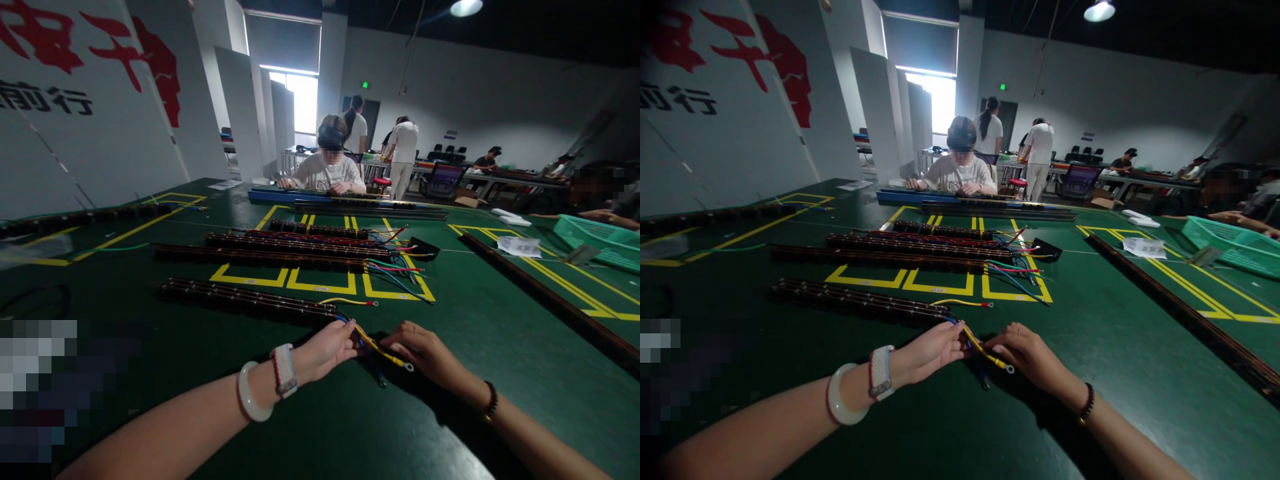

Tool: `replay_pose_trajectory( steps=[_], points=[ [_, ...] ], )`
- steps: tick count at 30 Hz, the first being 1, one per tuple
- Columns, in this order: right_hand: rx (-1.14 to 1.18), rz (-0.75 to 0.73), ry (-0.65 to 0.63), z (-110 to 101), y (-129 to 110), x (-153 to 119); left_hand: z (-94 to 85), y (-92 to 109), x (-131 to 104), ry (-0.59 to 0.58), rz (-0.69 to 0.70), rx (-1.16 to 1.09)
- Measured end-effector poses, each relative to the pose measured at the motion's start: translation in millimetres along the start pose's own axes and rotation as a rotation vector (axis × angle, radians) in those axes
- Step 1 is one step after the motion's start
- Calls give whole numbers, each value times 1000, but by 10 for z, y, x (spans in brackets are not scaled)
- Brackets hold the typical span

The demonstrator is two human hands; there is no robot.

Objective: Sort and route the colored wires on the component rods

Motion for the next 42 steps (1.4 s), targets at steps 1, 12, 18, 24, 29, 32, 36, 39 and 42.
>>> replay_pose_trajectory(
  steps=[1,12,18,24,29,32,36,39,42],
  points=[
    [6,1,24,-17,-13,32,6,5,3,-14,-4,5],
    [-159,-224,18,-18,-250,102,-4,9,35,-55,-28,-75],
    [18,5,272,-263,-125,320,87,23,-40,-112,11,-65],
    [48,119,349,-404,-333,1073,48,-5,-68,-47,106,96],
    [-303,-138,162,90,-860,1702,40,-32,-37,-76,115,160],
    [-440,-206,63,387,-961,1827,46,-11,-33,-101,136,167],
    [-241,-134,132,206,-778,1761,15,-24,-27,-75,105,153],
    [9,23,275,-137,-337,1562,24,-31,-44,-57,71,184],
    [42,183,322,-228,202,1249,54,-23,-84,-37,31,243]
  ],
)
Point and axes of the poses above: each hand's wrist, its own x-axis towards the middle knuckle, its own z-axis out of the palm, y = z × x, the point moved 9 cm from there along x, towards the middle knuckle, and after that the axes turned 12 degrees about -x, right-handed, at the moved point
